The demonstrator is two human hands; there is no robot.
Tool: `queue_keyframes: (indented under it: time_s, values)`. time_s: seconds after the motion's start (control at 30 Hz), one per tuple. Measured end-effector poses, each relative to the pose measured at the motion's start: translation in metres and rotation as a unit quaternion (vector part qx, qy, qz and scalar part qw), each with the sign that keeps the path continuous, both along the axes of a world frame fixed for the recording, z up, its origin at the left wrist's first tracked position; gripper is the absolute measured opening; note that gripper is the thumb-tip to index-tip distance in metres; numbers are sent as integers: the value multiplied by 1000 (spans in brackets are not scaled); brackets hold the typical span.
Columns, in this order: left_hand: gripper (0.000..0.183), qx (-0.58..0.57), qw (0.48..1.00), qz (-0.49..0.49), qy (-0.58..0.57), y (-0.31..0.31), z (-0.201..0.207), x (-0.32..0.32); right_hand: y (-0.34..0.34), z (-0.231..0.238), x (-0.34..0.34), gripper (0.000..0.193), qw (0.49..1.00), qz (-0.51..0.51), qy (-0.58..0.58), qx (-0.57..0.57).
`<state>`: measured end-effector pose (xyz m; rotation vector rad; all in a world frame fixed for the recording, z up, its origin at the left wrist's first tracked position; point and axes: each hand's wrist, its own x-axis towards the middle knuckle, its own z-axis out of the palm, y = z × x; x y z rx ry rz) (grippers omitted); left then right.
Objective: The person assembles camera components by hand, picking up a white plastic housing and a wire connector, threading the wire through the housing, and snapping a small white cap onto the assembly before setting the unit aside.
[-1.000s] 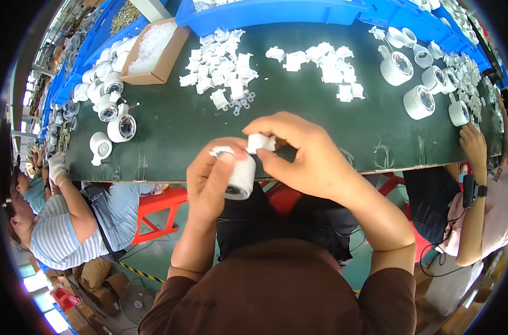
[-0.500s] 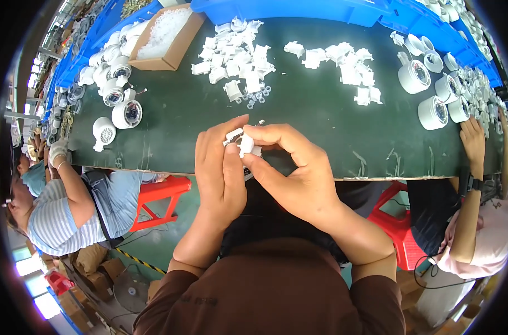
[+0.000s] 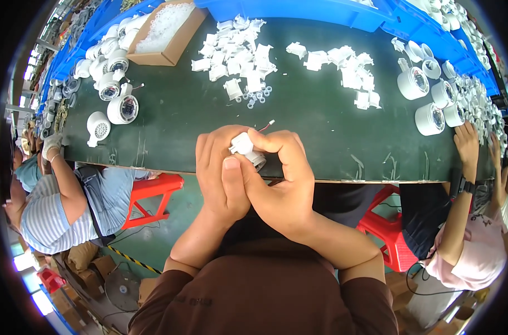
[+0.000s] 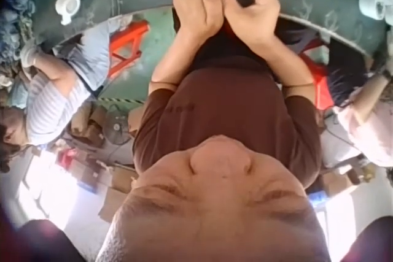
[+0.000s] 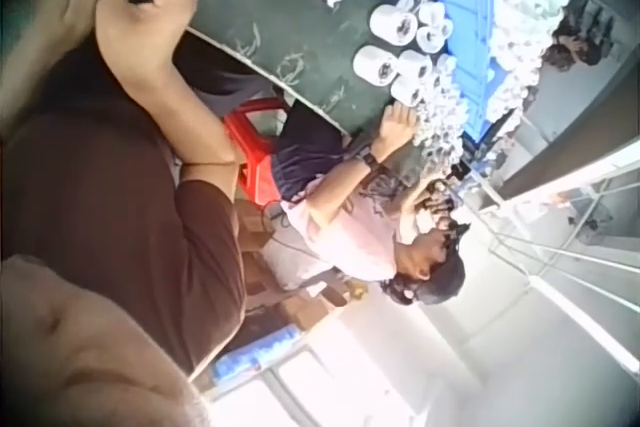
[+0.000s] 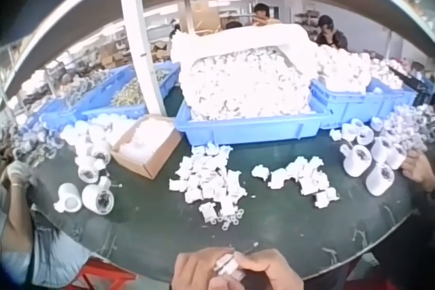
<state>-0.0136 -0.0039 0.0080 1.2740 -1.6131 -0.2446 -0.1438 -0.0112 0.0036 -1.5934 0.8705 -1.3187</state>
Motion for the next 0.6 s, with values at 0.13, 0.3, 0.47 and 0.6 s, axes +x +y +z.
queue_keyframes:
  time_s: [0.13,0.3,0.47,0.6]
  values:
    - [30,-30,999,-7,-13,-1,-3,4,-5,9,-6,39,999,36,-4,-2]
    - [28,-51,996,-41,60,-2,-9,11,-13,20,-12,24,997,67,-21,41]
    - [26,-17,997,-71,21,1,2,25,-20,21,-22,13,979,123,-5,163]
    - [25,2,993,-36,-110,2,15,34,-54,26,-34,4,974,138,134,120]
